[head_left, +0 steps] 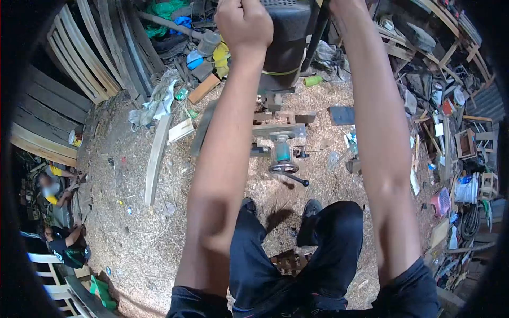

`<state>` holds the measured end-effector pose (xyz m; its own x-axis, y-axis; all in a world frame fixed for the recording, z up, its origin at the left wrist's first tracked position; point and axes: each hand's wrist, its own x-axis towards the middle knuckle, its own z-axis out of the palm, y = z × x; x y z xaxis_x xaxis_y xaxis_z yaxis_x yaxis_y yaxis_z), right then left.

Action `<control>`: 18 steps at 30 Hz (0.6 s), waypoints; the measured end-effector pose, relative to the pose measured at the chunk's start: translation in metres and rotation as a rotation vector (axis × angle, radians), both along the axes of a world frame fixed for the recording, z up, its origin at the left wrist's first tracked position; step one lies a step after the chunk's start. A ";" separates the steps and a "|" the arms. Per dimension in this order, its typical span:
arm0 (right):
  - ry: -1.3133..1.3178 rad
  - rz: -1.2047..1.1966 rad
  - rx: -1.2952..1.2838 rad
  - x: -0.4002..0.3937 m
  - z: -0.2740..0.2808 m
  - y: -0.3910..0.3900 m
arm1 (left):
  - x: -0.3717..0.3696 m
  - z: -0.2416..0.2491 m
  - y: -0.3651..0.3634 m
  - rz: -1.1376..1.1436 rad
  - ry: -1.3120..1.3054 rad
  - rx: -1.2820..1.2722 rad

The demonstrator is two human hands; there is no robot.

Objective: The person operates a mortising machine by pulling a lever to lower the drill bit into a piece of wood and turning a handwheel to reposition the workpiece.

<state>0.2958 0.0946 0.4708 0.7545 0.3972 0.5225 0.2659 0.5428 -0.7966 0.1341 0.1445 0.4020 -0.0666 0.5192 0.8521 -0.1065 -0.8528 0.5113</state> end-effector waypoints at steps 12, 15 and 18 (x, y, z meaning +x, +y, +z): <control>-0.016 -0.082 0.106 -0.019 -0.017 -0.017 | 0.001 -0.010 0.002 -0.001 -0.010 -0.005; -0.014 -0.053 0.172 -0.023 -0.024 -0.020 | 0.000 -0.012 0.002 -0.038 -0.019 0.001; -0.035 -0.001 0.228 -0.035 -0.035 -0.034 | -0.001 -0.012 0.001 0.008 -0.006 0.032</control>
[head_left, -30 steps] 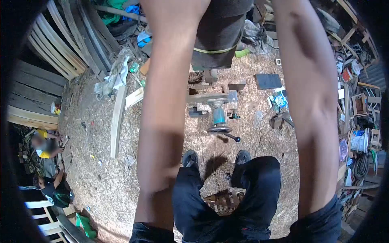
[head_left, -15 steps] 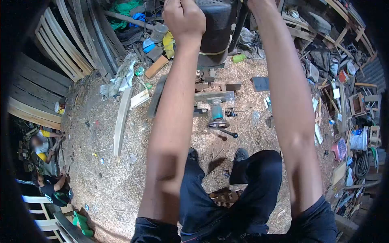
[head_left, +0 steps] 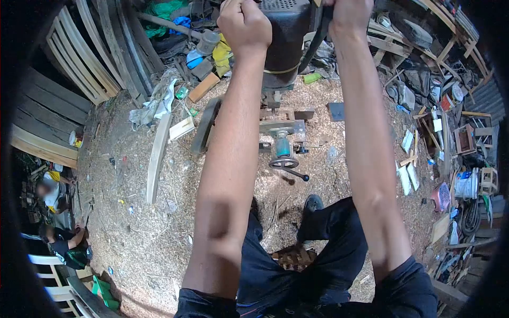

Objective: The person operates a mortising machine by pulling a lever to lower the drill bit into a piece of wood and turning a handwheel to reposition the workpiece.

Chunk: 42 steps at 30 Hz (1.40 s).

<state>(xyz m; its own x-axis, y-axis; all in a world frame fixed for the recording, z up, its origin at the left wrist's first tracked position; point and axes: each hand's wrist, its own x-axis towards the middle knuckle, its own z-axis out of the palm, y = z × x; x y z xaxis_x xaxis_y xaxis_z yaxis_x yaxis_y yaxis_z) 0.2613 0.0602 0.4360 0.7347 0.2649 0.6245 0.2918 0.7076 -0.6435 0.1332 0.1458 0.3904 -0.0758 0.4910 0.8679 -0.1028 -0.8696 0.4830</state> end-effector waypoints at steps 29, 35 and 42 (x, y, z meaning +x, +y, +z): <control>-0.080 0.084 0.086 -0.078 -0.089 -0.099 | -0.002 -0.013 -0.003 -0.047 -0.045 0.051; -0.041 0.069 0.064 -0.102 -0.110 -0.120 | 0.000 -0.017 0.000 -0.081 -0.033 0.033; -0.080 0.009 0.097 -0.109 -0.134 -0.127 | -0.003 -0.023 -0.002 -0.068 0.020 -0.035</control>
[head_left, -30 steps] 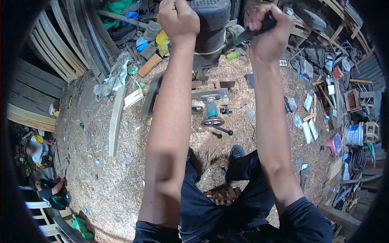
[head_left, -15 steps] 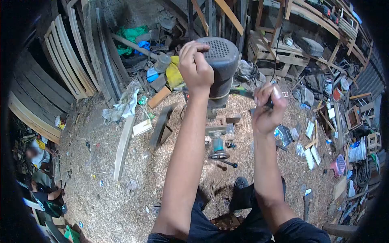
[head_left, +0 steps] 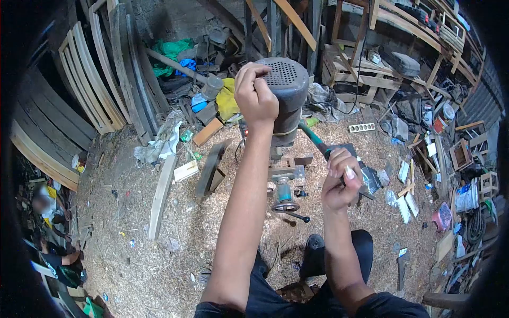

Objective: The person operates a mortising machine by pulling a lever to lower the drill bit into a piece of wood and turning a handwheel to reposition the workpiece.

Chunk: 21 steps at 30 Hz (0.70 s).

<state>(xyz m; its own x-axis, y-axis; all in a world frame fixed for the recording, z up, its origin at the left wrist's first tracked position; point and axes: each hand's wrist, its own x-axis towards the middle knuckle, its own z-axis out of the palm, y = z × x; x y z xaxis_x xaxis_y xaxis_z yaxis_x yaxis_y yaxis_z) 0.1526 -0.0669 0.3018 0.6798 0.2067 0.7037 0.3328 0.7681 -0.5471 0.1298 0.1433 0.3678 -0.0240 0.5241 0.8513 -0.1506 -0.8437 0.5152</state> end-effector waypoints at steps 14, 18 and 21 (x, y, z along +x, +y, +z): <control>-0.150 -0.113 -0.029 -0.007 -0.031 -0.012 | -0.095 -0.131 -0.092 0.023 0.570 -0.173; -0.202 -0.153 -0.047 -0.014 -0.053 -0.020 | -0.126 -0.147 -0.114 0.027 0.644 -0.367; -0.206 -0.176 -0.069 -0.019 -0.068 -0.028 | -0.139 -0.152 -0.116 0.014 0.630 -0.455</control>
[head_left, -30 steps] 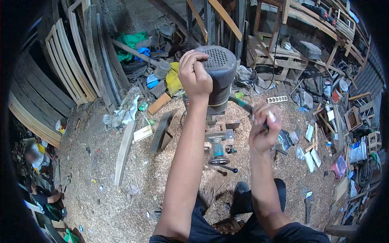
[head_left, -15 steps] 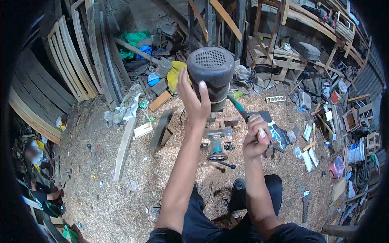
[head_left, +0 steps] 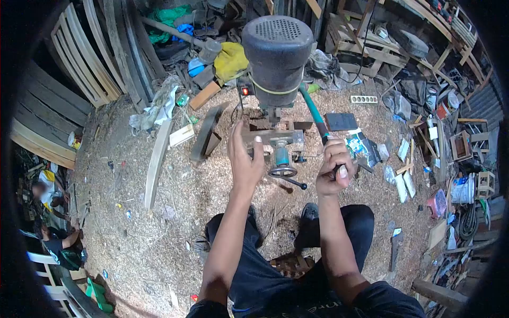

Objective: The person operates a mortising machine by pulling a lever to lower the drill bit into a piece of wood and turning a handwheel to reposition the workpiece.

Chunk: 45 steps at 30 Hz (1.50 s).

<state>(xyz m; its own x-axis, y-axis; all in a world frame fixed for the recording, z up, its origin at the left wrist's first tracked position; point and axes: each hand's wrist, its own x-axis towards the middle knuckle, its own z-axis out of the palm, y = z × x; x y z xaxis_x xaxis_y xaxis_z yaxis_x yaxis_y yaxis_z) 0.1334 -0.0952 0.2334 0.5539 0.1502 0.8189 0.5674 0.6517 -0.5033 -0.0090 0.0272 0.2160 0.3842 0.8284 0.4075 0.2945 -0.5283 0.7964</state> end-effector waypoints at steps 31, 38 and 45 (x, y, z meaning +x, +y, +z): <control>-0.059 -0.391 -0.358 0.137 0.193 0.176 | 0.020 -0.001 0.024 0.036 -0.166 -0.180; -0.197 -0.503 -0.605 0.203 0.208 0.215 | 0.025 -0.011 0.028 0.038 -0.171 -0.166; -0.165 -0.353 -0.546 0.211 0.195 0.222 | 0.026 -0.009 0.036 0.030 -0.138 -0.149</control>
